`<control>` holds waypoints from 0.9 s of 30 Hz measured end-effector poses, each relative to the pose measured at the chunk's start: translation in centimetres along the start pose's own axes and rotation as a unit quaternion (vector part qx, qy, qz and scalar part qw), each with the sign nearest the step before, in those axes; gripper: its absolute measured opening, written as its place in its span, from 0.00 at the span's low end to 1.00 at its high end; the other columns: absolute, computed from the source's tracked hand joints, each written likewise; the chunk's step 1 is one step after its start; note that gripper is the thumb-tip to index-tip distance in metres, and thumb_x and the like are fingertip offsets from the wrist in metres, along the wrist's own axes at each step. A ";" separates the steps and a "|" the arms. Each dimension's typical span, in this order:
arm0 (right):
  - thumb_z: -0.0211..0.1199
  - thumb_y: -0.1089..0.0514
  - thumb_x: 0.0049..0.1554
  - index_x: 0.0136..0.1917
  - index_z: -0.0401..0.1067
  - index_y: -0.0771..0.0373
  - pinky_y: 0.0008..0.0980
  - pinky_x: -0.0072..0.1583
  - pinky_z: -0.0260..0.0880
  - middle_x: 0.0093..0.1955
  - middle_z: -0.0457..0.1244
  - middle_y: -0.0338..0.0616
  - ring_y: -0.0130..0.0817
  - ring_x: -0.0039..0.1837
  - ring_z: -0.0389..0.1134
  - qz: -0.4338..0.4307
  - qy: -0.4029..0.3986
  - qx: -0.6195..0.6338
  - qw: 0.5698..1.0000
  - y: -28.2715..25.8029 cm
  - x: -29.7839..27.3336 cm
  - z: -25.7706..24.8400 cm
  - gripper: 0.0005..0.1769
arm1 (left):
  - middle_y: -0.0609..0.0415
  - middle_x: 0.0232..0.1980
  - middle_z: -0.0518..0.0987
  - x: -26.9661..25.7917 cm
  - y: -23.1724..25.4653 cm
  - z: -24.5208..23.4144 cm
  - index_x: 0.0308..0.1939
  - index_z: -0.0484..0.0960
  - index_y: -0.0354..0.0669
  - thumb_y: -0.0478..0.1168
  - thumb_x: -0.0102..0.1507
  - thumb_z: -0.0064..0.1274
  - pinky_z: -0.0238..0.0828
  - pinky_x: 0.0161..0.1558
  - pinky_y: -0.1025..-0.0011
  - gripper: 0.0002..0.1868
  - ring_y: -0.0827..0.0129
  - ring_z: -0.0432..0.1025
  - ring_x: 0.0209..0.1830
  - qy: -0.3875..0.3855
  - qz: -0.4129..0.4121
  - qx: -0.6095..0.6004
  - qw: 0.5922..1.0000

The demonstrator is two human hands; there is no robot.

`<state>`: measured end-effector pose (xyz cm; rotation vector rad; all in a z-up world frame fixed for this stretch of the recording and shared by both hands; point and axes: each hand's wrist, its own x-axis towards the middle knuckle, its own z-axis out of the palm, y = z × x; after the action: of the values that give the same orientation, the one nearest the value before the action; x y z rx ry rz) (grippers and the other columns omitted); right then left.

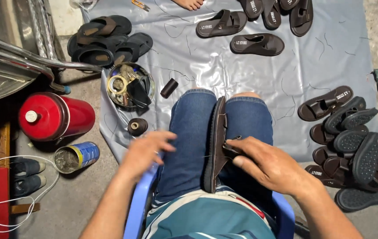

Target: Hand-stitching the upper strap of a brown sandal to the sole using a needle and thread.

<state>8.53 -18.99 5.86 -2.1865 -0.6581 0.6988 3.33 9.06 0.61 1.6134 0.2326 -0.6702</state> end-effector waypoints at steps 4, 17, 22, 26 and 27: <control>0.50 0.58 0.52 0.54 0.69 0.52 0.45 0.41 0.68 0.40 0.64 0.45 0.50 0.42 0.66 -0.040 -0.018 -0.046 0.998 1.0 -0.1 0.4 0.16 | 0.57 0.53 0.70 0.1 -1.4 -0.1 0.37 0.79 0.52 0.46 0.58 0.43 0.62 0.54 0.64 0.10 0.58 0.65 0.55 0.347 0.015 0.309 0.885; 0.53 0.60 0.47 0.62 0.63 0.41 0.35 0.33 0.67 0.42 0.59 0.32 0.34 0.42 0.63 -0.069 -0.081 -0.164 0.981 3.7 0.7 1.7 0.29 | 0.53 0.43 0.74 -0.5 -2.7 11.2 0.47 0.75 0.47 0.41 0.54 0.58 0.73 0.33 0.72 0.18 0.66 0.73 0.35 0.247 0.242 0.205 0.915; 0.51 0.55 0.49 0.62 0.62 0.46 0.44 0.33 0.68 0.42 0.57 0.37 0.42 0.40 0.63 0.006 -0.103 -0.291 0.951 0.5 0.3 2.8 0.25 | 0.47 0.44 0.74 -0.4 -3.4 12.1 0.51 0.73 0.46 0.36 0.57 0.55 0.74 0.32 0.68 0.18 0.60 0.74 0.37 0.271 0.323 0.251 0.871; 0.51 0.55 0.48 0.58 0.64 0.51 0.43 0.30 0.69 0.42 0.58 0.36 0.42 0.38 0.63 0.003 -0.061 -0.342 0.938 0.4 0.5 3.5 0.22 | 0.43 0.45 0.72 0.6 -4.1 12.2 0.58 0.66 0.47 0.30 0.58 0.52 0.72 0.35 0.65 0.25 0.54 0.72 0.39 0.263 0.372 0.278 0.846; 0.51 0.55 0.48 0.58 0.64 0.51 0.43 0.30 0.69 0.42 0.58 0.36 0.42 0.38 0.63 0.002 -0.066 -0.342 0.937 1.4 0.3 3.6 0.22 | 0.43 0.45 0.72 0.3 -4.3 12.3 0.58 0.66 0.47 0.30 0.58 0.52 0.72 0.35 0.65 0.25 0.54 0.72 0.39 0.265 0.369 0.275 0.847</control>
<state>6.73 -17.84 2.63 -2.7840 -1.0921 0.6881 -2.18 -2.09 -3.35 2.2214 -0.2161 0.3631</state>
